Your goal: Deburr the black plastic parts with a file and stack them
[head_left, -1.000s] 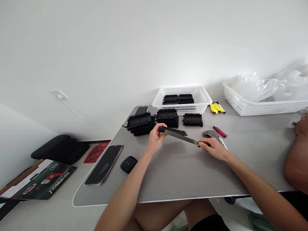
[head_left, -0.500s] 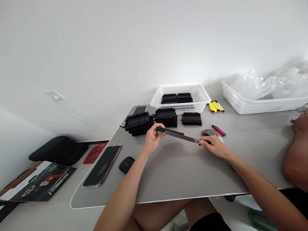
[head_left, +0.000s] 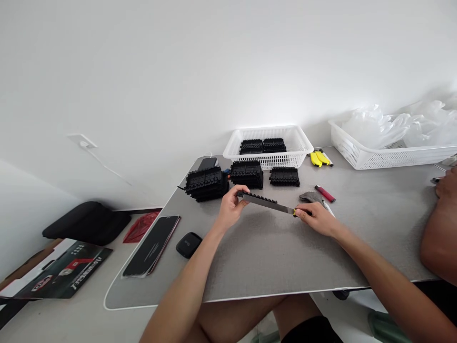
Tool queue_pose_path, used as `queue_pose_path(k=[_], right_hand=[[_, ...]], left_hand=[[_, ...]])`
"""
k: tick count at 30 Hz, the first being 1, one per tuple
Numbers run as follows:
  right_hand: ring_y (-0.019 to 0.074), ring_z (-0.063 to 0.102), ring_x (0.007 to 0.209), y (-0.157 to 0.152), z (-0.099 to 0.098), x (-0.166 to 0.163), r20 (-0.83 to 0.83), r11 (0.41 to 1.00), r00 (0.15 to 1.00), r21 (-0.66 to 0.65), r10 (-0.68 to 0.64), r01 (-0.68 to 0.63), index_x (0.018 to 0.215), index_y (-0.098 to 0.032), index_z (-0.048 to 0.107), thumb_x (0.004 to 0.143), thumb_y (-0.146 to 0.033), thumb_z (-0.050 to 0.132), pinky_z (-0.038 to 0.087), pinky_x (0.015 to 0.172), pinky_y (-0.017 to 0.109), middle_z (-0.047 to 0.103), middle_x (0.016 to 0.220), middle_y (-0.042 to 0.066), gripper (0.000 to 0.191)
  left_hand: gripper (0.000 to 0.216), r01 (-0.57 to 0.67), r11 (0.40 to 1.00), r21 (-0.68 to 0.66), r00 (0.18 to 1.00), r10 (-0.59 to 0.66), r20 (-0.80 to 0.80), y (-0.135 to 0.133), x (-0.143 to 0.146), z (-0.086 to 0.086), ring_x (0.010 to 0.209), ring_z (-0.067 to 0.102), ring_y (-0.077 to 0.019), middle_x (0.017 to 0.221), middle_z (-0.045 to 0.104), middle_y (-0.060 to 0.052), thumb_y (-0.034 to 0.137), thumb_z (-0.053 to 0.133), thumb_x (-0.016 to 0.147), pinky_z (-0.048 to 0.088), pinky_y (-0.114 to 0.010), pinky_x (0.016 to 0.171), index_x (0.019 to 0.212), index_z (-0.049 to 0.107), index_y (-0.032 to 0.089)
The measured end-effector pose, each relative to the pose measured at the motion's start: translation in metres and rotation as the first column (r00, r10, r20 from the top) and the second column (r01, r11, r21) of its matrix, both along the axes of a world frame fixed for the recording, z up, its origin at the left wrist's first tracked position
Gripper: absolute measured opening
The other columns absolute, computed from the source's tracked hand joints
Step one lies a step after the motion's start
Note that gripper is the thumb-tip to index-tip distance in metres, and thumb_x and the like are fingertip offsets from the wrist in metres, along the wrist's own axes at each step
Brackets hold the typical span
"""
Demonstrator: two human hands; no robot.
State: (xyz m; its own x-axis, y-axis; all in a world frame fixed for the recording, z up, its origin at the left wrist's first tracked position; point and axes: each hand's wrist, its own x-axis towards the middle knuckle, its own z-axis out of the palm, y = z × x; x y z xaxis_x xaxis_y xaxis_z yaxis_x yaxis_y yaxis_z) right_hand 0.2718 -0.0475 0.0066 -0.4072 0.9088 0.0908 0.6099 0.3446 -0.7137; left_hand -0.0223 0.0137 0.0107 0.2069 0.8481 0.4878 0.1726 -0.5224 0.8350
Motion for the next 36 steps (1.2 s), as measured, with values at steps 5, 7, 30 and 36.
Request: queue_pose_path(k=[5,7,30,36], right_hand=[[0.0128,0.035,0.055,0.0002,0.0003,0.0006,-0.001,1.0,1.0,-0.003,0.002,-0.002,0.066,-0.02,0.043,0.095,-0.051,0.036,0.024,0.055,0.028,0.041,0.059,-0.002,0.043],[0.0126,0.034,0.055,0.0001,0.0007,0.0005,-0.005,1.0,1.0,-0.011,0.007,-0.007,0.066,-0.02,0.044,0.095,-0.051,0.036,0.023,0.054,0.028,0.04,0.059,-0.002,0.043],[0.0119,0.035,0.056,-0.0013,0.0017,0.001,-0.003,1.0,1.0,0.011,0.01,-0.01,0.066,-0.019,0.047,0.096,-0.051,0.035,0.024,0.054,0.026,0.042,0.06,-0.002,0.046],[0.0114,0.033,0.055,0.0001,0.0006,0.0019,-0.013,1.0,1.0,0.01,0.01,-0.009,0.065,-0.019,0.045,0.096,-0.051,0.036,0.023,0.054,0.026,0.039,0.058,-0.003,0.045]], left_hand=[[0.019,-0.047,0.999,0.024,0.999,0.047,0.015,0.0022,-0.0018,-0.0009,0.077,0.051,-0.0161,0.086,0.057,-0.004,0.033,0.069,0.077,0.043,-0.026,0.066,0.087,0.058,0.02],[0.018,-0.027,0.999,0.018,1.0,0.027,-0.001,0.0019,-0.0021,-0.0004,0.077,0.052,-0.0161,0.086,0.057,-0.004,0.032,0.068,0.078,0.043,-0.027,0.066,0.087,0.058,0.02],[0.021,-0.049,0.999,0.0,0.998,0.049,0.04,-0.0003,-0.0021,0.0029,0.077,0.05,-0.016,0.085,0.056,-0.004,0.033,0.071,0.076,0.042,-0.026,0.066,0.085,0.059,0.02],[0.023,-0.027,0.999,-0.045,0.997,0.03,0.069,-0.0012,-0.001,0.0042,0.074,0.05,-0.015,0.085,0.056,-0.004,0.034,0.073,0.074,0.041,-0.025,0.064,0.084,0.059,0.019]])
